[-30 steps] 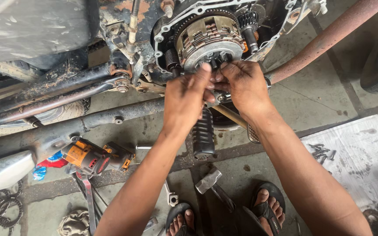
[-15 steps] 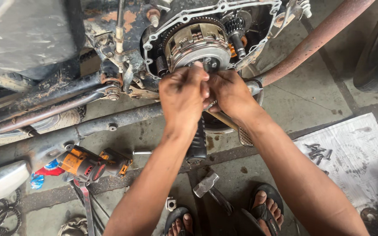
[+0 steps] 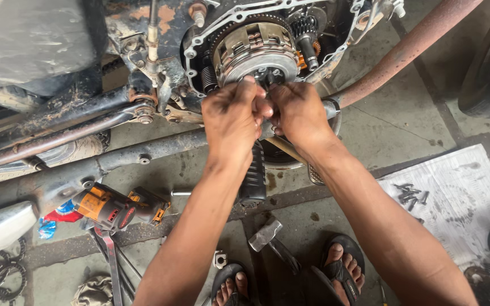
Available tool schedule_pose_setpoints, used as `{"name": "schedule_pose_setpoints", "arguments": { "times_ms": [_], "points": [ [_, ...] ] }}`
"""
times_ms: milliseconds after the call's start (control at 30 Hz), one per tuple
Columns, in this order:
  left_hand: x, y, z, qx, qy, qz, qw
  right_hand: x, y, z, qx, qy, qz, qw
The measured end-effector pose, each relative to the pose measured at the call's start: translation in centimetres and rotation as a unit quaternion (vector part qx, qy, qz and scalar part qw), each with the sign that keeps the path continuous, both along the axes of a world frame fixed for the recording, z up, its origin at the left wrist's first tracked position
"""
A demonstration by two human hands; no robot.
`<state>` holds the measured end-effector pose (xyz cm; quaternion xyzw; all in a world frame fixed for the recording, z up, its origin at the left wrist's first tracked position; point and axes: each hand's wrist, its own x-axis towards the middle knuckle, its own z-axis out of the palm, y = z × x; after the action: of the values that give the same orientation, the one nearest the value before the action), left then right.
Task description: The person removes the clutch basket and pressure plate from the motorcycle engine, then reassembles the clutch pack by hand, aligning and seating the plates back into the engine.
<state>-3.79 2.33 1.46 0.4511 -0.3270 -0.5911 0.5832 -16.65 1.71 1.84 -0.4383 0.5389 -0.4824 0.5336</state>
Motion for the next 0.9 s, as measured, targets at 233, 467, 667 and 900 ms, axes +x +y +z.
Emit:
{"name": "schedule_pose_setpoints", "arguments": {
  "times_ms": [233, 467, 667, 900],
  "points": [
    [0.4, 0.0, 0.6, 0.037, 0.039, -0.019, 0.998, 0.0, -0.1, 0.0, -0.121, 0.067, 0.001, 0.99],
    [0.1, -0.5, -1.6, 0.072, 0.095, -0.054, 0.991, 0.4, -0.3, 1.5, -0.047, 0.069, -0.03, 0.996],
    [-0.9, -1.6, -2.6, 0.128, 0.156, -0.095, 0.975, 1.2, -0.4, 2.1, -0.276, 0.411, -0.032, 0.868],
    [-0.2, -0.1, 0.3, 0.033, -0.029, -0.007, 0.999, -0.2, 0.2, 1.4, 0.099, -0.097, -0.024, 0.99]
  ]
}}
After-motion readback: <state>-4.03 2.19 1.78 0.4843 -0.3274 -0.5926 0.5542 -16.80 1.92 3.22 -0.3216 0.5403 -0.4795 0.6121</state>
